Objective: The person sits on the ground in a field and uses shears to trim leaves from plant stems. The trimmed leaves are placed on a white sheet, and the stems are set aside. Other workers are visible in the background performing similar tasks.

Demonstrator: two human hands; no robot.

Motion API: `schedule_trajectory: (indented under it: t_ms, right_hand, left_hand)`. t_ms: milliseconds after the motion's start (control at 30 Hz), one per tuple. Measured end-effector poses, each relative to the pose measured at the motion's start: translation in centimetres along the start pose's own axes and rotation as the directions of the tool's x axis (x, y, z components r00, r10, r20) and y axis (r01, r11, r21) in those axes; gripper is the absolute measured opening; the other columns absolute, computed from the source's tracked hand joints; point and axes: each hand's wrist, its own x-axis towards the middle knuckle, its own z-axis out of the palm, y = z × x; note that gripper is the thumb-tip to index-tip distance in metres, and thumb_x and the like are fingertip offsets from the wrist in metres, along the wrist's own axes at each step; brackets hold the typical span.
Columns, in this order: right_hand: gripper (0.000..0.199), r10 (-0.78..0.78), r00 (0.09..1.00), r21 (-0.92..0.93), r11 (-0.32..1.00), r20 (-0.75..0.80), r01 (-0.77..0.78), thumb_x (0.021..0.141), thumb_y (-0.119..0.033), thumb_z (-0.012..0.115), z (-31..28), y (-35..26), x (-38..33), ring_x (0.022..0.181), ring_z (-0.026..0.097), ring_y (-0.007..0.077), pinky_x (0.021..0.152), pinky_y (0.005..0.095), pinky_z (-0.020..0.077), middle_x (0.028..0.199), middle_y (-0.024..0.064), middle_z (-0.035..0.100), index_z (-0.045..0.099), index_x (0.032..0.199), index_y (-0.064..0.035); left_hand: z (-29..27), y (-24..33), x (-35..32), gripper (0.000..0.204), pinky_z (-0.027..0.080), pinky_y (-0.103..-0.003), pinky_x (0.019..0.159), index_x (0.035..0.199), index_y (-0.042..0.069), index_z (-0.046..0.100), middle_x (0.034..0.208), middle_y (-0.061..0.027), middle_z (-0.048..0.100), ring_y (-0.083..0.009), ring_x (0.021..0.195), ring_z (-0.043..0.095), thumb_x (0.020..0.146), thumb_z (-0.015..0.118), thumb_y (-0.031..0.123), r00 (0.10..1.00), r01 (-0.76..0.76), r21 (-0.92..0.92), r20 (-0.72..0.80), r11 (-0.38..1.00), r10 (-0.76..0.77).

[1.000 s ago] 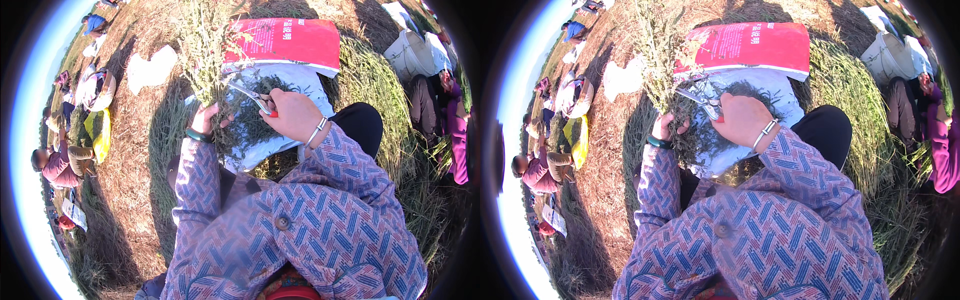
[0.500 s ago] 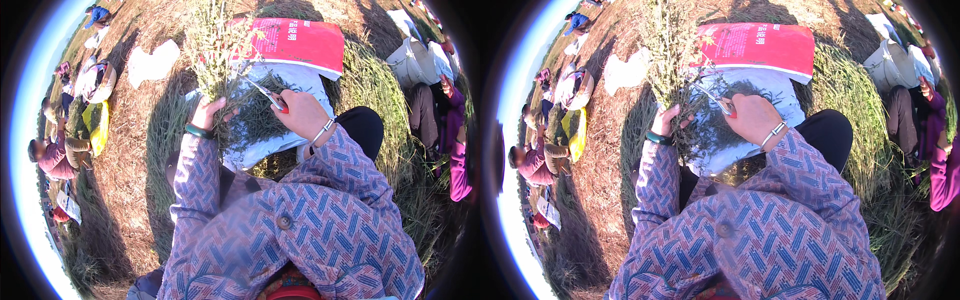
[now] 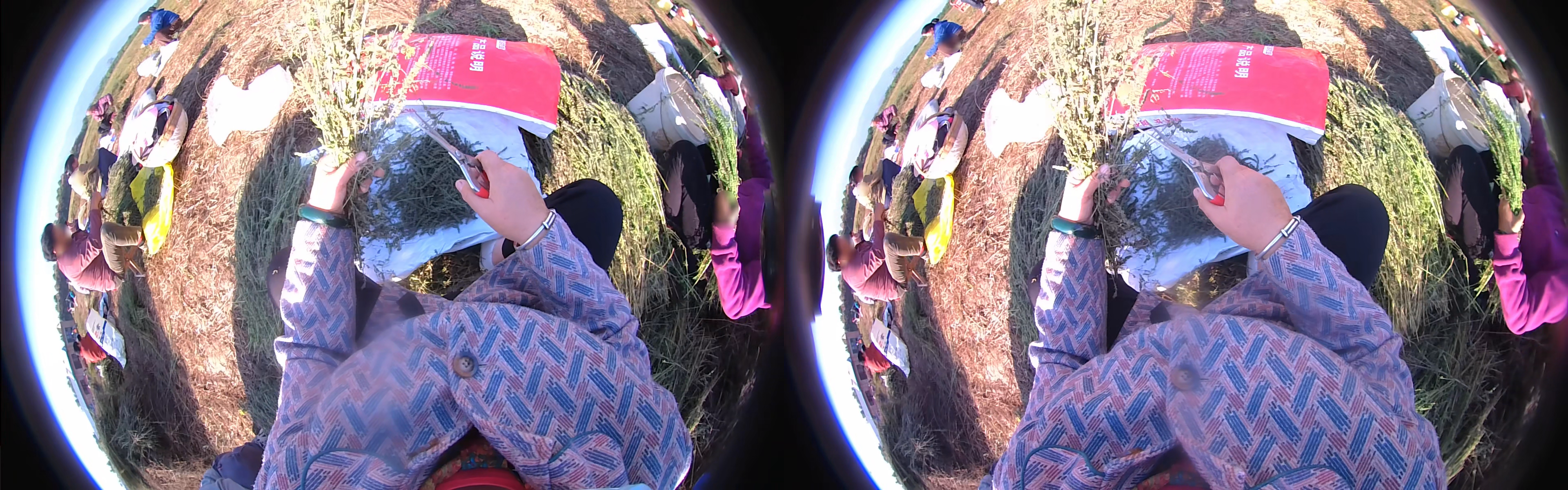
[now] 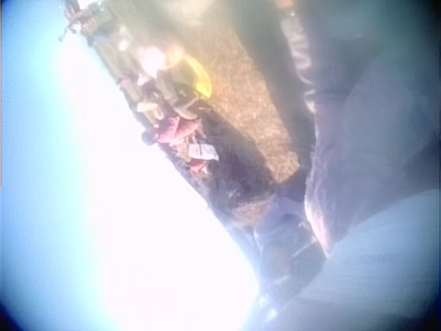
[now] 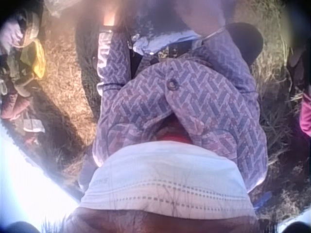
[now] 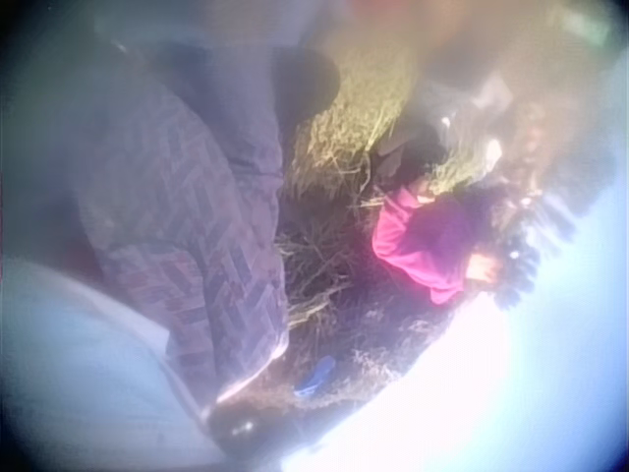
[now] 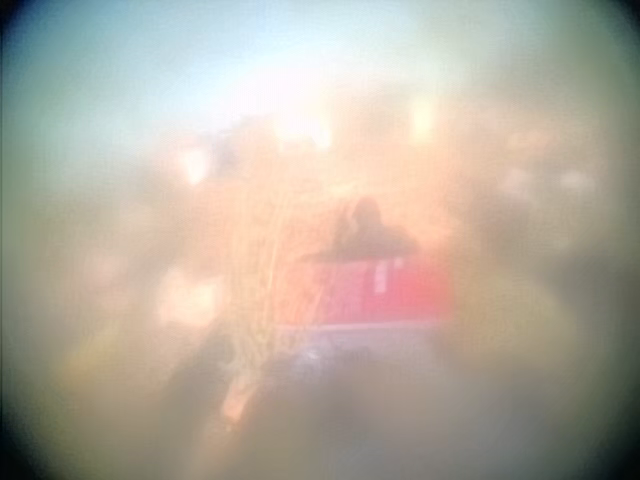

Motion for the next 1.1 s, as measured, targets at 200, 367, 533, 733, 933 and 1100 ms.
schedule_trajectory:
  t_ms: [200,367,533,733,933,1100]
  right_hand:
    - [0.034,0.001,1.000,-0.033,0.999,-0.017,-0.001,0.085,-0.032,0.066,0.5,-0.1,1.2,0.076,0.067,0.0333,0.068,0.0429,0.0520,0.079,0.0144,0.067,0.056,0.093,-0.0007]
    - [0.033,-0.051,0.997,-0.171,0.984,-0.049,0.042,0.085,-0.033,0.066,0.3,0.5,2.0,0.073,0.065,0.0363,0.067,0.0451,0.0509,0.072,0.0172,0.064,0.059,0.087,-0.0007]
    - [0.039,-0.021,1.000,-0.015,1.000,0.010,0.021,0.086,-0.037,0.065,-1.1,0.7,0.9,0.074,0.064,0.0396,0.067,0.0464,0.0494,0.071,0.0210,0.062,0.061,0.087,0.0015]
    - [0.047,0.044,0.970,-0.023,0.999,0.241,-0.040,0.088,-0.043,0.061,1.4,0.2,1.6,0.080,0.063,0.0432,0.074,0.0480,0.0485,0.078,0.0252,0.063,0.060,0.087,0.0035]
    - [0.042,-0.019,0.983,0.085,0.996,0.184,0.004,0.087,-0.038,0.060,1.5,0.8,1.6,0.081,0.063,0.0433,0.075,0.0481,0.0479,0.081,0.0260,0.064,0.060,0.089,0.0045]
    - [0.040,-0.004,0.979,0.109,0.994,0.202,-0.018,0.087,-0.035,0.060,1.7,0.6,1.7,0.078,0.063,0.0425,0.073,0.0478,0.0478,0.076,0.0248,0.063,0.061,0.087,0.0047]
  left_hand:
    - [1.3,0.3,-0.3,0.012,0.045,-0.022,0.048,0.099,0.002,0.065,0.081,-0.0098,0.070,-0.0155,0.066,0.067,0.091,0.064,0.010,0.998,-0.033,0.005,-0.052,0.999,0.034]
    - [1.1,0.5,-0.2,0.012,0.044,-0.022,0.048,0.100,0.003,0.065,0.079,-0.0074,0.069,-0.0129,0.063,0.065,0.091,0.065,0.011,0.999,-0.030,0.061,-0.041,0.998,0.032]
    - [0.4,0.0,0.2,0.014,0.043,-0.024,0.049,0.099,0.000,0.065,0.085,-0.0096,0.070,-0.0162,0.067,0.066,0.092,0.063,0.011,0.995,-0.047,0.128,-0.082,0.991,0.058]
    - [0.5,-0.5,0.4,0.013,0.043,-0.023,0.049,0.099,0.001,0.066,0.083,-0.0091,0.071,-0.0132,0.065,0.064,0.093,0.063,0.012,0.993,-0.079,0.119,-0.081,0.990,0.089]
    - [0.5,-0.6,0.4,0.014,0.042,-0.023,0.049,0.098,0.001,0.067,0.081,-0.0103,0.071,-0.0124,0.061,0.062,0.093,0.062,0.013,0.994,-0.063,0.132,-0.083,0.989,0.075]
    - [0.9,-0.4,0.4,0.014,0.043,-0.023,0.049,0.097,0.001,0.067,0.080,-0.0117,0.071,-0.0122,0.060,0.061,0.093,0.062,0.013,0.989,-0.063,0.125,-0.122,0.990,0.078]
